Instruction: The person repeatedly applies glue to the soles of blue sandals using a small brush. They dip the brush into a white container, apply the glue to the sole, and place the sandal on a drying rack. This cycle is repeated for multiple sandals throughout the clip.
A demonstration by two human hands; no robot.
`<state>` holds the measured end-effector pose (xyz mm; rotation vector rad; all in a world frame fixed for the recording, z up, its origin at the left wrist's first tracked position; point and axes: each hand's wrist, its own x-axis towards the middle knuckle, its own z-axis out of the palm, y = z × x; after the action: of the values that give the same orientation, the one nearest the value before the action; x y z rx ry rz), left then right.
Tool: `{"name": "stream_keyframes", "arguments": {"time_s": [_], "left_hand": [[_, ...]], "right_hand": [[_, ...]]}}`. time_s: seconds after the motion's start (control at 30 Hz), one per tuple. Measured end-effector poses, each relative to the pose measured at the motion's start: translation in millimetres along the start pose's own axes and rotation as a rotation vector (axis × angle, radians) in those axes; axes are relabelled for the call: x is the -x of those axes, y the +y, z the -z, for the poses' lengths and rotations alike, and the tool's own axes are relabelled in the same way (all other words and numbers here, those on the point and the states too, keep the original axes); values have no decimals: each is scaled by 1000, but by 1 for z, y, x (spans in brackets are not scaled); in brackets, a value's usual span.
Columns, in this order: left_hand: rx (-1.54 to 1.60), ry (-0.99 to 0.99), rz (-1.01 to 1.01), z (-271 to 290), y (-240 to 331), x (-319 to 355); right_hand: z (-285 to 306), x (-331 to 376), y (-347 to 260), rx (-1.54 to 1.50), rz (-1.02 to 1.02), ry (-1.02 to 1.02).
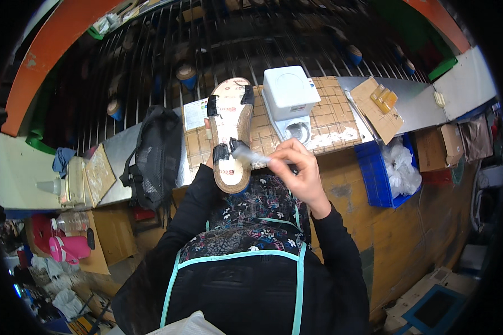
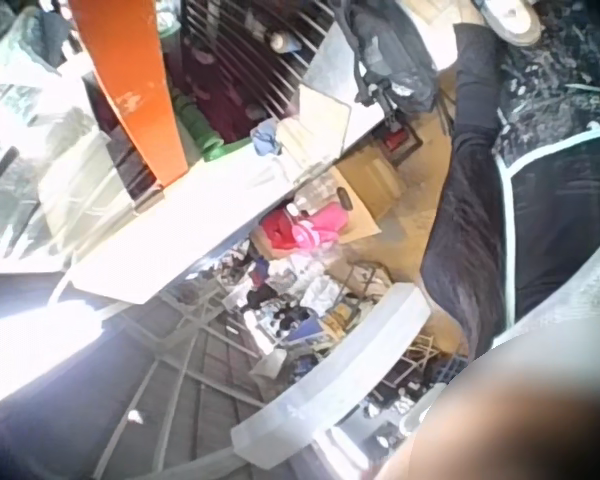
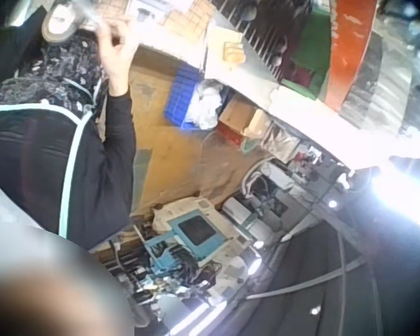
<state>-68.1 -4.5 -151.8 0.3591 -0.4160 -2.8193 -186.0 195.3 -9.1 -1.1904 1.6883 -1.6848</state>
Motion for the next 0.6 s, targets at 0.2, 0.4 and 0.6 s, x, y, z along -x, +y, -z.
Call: {"name": "stream_keyframes", "arguments": {"time_s": [0.2,0.4,0.6], "left_hand": [[-276,101,-309,-55,-1,-13],[-543,166,-563,-134,6,-19],[-822,-24,-635,-133,32,-51]], "right_hand": [[-35,12,29,-391,81,93],[-20,-23,13,-536,2,238],[34,-72,8,-909,32,256]]}}
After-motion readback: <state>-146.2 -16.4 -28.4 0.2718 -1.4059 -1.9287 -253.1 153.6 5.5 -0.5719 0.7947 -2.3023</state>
